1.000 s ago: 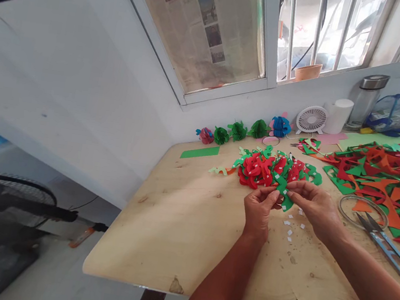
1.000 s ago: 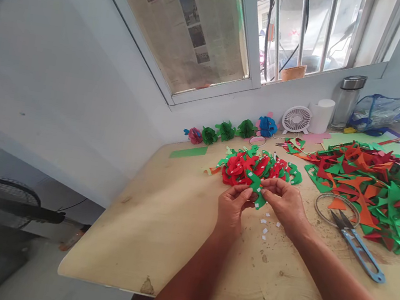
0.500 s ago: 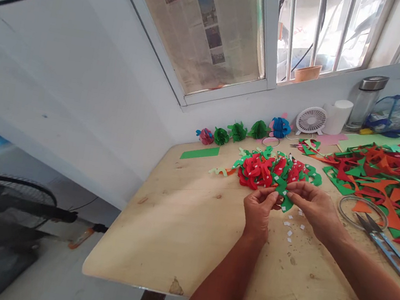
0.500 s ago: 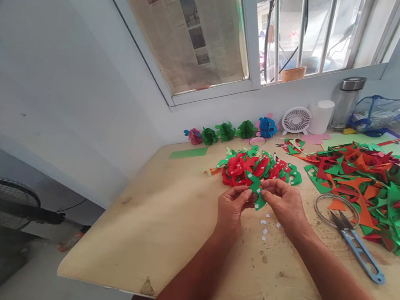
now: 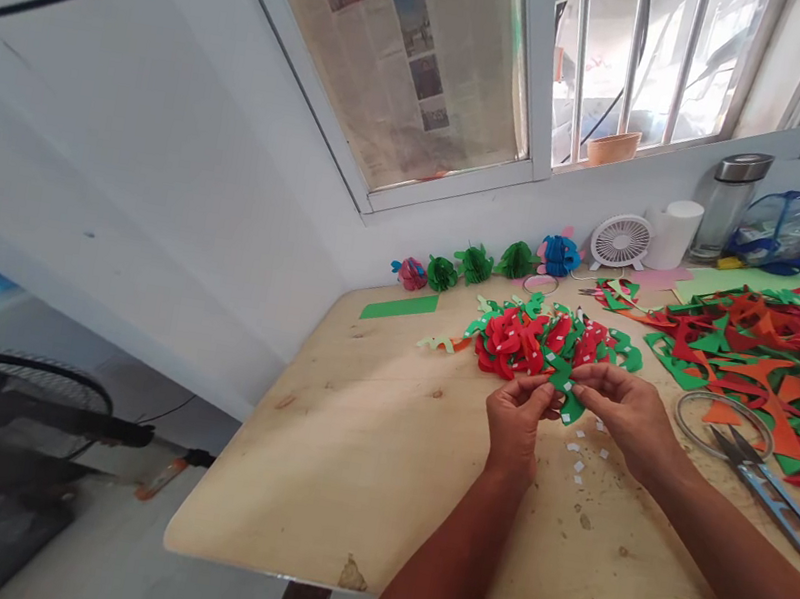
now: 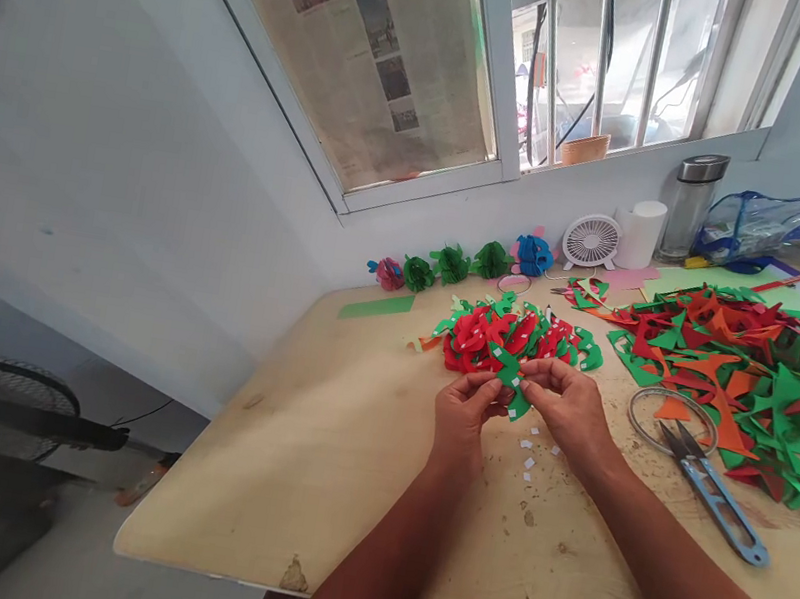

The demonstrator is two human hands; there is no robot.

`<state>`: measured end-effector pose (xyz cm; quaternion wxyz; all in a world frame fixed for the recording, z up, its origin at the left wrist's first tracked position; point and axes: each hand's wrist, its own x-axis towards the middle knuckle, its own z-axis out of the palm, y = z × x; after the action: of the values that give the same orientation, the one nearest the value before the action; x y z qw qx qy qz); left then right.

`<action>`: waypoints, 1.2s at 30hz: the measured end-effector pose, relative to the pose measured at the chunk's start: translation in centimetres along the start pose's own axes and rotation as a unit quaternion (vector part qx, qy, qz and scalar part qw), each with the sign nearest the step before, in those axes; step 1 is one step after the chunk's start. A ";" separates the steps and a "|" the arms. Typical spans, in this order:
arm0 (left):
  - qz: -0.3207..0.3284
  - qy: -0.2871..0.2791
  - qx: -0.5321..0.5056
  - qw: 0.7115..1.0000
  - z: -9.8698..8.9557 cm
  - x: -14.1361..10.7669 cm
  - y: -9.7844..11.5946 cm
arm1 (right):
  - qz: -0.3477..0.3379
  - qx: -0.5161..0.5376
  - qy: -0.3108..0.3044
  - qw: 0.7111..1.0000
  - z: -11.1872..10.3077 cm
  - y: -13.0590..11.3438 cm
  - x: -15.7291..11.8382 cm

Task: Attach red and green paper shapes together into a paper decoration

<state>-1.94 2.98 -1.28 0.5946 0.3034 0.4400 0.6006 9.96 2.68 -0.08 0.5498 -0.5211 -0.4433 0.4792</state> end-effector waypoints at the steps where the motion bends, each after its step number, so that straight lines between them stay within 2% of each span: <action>1: 0.002 -0.001 -0.001 1.000 0.0 0.0 0.0 | -0.002 -0.002 -0.001 1.000 0.0 0.0 0.0; 21: 0.010 0.010 -0.003 1.000 0.0 0.1 -0.2 | -0.020 -0.011 -0.002 1.000 -0.1 0.8 0.4; 36: 0.006 0.002 0.009 1.000 -0.2 0.2 -0.3 | -0.032 -0.034 0.007 0.999 -0.2 0.3 0.2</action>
<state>-1.99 3.12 -1.70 0.5874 0.3102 0.4448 0.6007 10.16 2.86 -0.38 0.5500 -0.5280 -0.4721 0.4426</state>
